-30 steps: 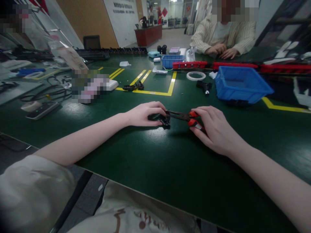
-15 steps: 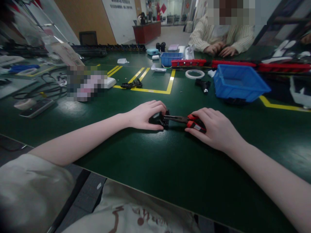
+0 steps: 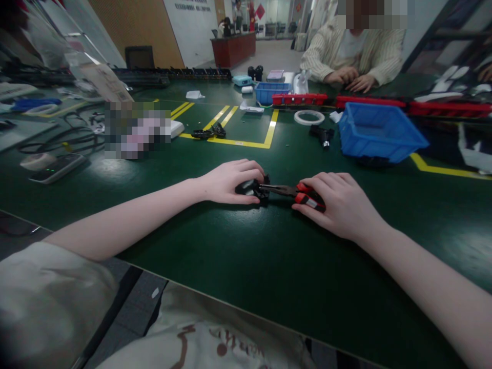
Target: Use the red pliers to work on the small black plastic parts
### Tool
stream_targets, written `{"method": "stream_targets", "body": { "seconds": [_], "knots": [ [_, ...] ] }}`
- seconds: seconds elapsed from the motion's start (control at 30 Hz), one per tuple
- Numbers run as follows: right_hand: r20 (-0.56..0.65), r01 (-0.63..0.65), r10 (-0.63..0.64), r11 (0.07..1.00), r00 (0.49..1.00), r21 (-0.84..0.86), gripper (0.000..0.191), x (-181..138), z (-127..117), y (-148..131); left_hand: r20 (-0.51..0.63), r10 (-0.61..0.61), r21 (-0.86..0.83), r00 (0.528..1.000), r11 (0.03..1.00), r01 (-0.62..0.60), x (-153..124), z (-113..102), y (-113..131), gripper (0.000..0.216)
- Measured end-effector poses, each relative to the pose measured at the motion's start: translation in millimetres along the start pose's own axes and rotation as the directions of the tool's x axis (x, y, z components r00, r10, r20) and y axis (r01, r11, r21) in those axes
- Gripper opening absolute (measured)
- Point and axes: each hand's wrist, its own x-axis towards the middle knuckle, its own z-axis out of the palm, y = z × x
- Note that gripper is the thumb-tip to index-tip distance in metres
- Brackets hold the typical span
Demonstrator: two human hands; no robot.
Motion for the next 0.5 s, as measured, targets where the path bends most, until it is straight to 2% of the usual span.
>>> {"method": "stream_targets", "body": {
  "seconds": [0.17,0.5],
  "knots": [
    [0.032,-0.032,0.03,0.998,0.999,0.055,0.037,-0.1,0.2,0.4,-0.001,-0.002,0.038,1.0,0.999,0.002,0.1,0.9,1.8,0.043],
    [-0.001,0.037,-0.037,0.999,0.999,0.009,0.042,1.0,-1.0,-2.2,-0.01,0.018,-0.017,1.0,1.0,-0.019,0.0,2.4,1.5,0.039]
  ]
}}
